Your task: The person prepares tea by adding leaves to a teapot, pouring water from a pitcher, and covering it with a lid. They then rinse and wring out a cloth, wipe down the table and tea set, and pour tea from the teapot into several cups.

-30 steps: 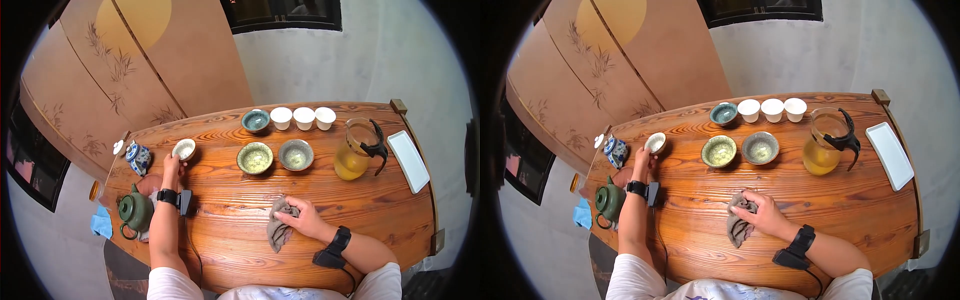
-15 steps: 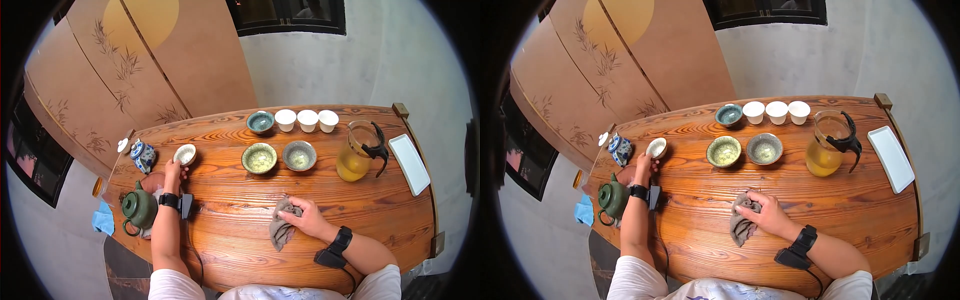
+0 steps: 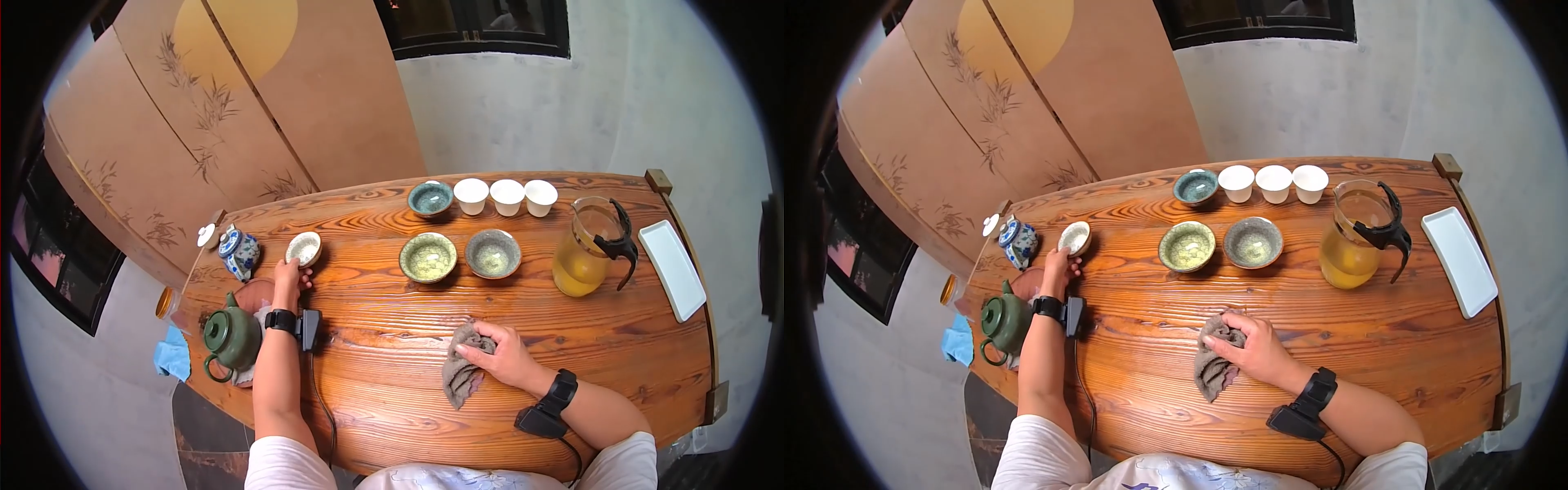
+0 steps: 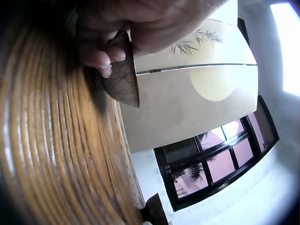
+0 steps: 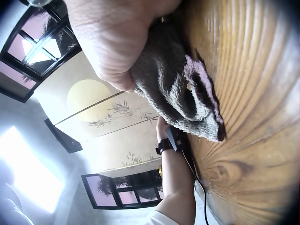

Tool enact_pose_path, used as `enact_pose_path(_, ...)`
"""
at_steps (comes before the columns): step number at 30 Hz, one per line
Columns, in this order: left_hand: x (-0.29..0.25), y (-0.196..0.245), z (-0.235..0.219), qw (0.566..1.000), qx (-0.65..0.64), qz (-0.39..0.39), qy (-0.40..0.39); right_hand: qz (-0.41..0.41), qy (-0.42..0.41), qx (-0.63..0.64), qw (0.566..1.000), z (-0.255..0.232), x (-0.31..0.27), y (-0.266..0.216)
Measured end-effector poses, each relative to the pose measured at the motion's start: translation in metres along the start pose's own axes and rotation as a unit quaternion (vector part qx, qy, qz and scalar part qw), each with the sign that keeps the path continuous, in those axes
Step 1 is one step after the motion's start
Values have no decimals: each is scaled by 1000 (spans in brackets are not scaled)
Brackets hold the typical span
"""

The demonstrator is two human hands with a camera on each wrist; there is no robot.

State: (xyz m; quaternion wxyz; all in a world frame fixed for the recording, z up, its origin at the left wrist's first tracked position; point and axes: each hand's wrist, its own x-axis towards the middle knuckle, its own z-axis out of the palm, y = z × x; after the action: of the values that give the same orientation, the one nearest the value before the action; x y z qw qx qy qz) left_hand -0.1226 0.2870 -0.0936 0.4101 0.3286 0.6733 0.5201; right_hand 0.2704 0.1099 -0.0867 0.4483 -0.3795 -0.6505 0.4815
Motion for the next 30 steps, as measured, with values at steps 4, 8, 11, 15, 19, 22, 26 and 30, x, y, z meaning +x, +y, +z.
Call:
enact_pose_path(4,12,2,1,999,-41,-4,18,-4,6,-14,1000,-1,0,-4)
enact_pose_path(8,36,14,9,999,-49,15,19,22,7,-7,1000,-1,0,0)
enact_pose_path(11,57,23,20,997,-69,21,35,36,4,-14,999,-2,-1,-8)
enact_pose_path(15,83,31,34,995,-88,22,46,39,-3,-21,999,-2,0,-3)
enact_pose_path(19,100,30,43,996,-80,19,44,60,-21,-9,998,-4,1,-11)
enact_pose_path(22,100,31,46,998,-61,0,33,59,-26,-16,998,-4,2,-10)
enact_pose_path(26,118,18,28,999,-30,-3,15,45,-19,-9,999,-3,2,-7)
enact_pose_path(30,58,52,53,874,341,152,311,32,-10,-24,999,-3,1,-6)
